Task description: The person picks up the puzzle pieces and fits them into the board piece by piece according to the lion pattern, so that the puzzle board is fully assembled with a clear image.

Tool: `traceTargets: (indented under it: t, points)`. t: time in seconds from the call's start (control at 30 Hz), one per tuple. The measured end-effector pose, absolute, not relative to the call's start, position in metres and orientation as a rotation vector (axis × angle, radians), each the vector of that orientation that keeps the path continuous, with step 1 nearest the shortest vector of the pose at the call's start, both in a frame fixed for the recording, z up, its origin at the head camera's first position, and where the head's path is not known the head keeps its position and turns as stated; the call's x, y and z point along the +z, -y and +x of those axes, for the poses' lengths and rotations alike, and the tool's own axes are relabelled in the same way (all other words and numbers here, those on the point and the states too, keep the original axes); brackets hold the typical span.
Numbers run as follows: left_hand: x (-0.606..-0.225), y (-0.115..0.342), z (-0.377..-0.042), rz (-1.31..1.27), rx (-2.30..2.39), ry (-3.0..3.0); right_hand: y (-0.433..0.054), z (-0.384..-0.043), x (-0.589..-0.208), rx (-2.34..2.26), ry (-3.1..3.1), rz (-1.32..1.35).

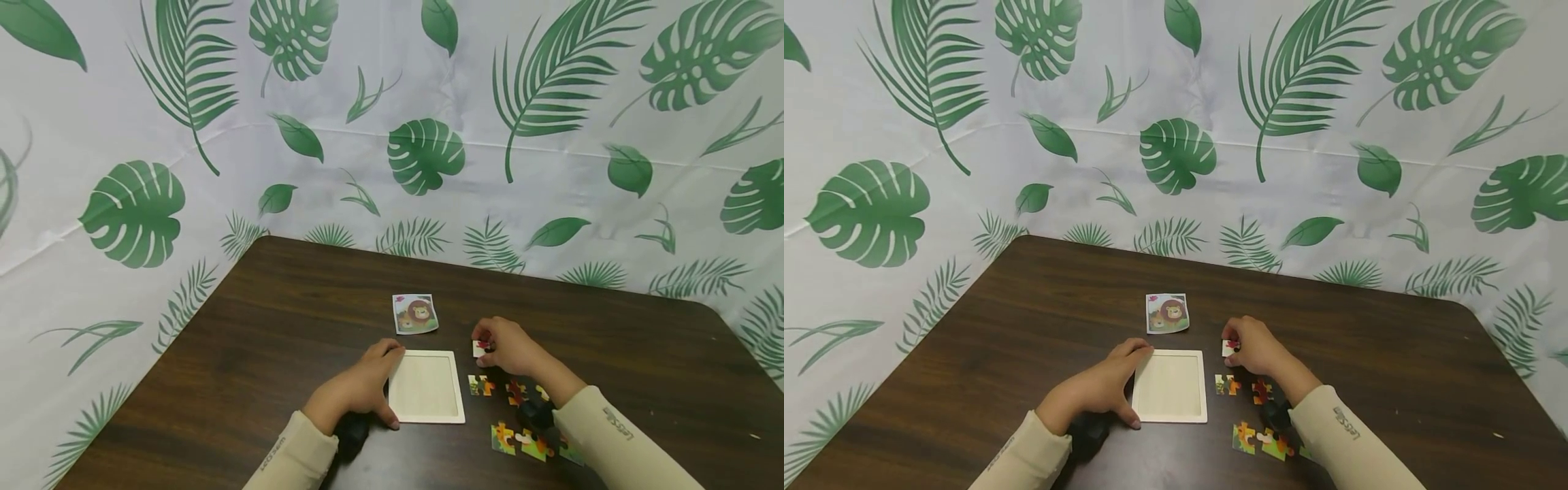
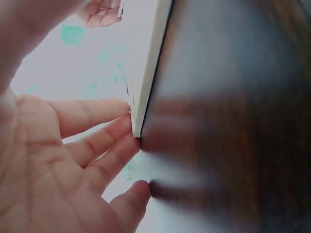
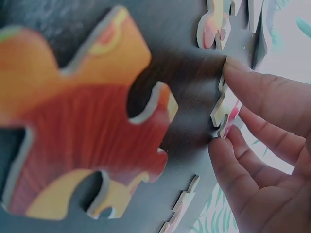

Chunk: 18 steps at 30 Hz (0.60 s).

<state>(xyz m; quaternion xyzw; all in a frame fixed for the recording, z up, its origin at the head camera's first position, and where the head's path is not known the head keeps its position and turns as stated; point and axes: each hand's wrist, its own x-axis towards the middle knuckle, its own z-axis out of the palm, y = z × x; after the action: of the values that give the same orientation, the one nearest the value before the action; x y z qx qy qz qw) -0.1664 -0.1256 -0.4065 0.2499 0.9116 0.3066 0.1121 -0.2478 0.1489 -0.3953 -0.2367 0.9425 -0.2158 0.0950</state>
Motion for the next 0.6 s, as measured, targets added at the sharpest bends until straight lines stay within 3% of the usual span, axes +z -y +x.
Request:
traceTargets:
  t: [0.6]
  points:
    - [-0.4092, 0.1326, -0.1699, 0.700, 0.923, -2.665, -0.1390, -0.2425, -0.3972, -0.701, -2.830, -0.741]
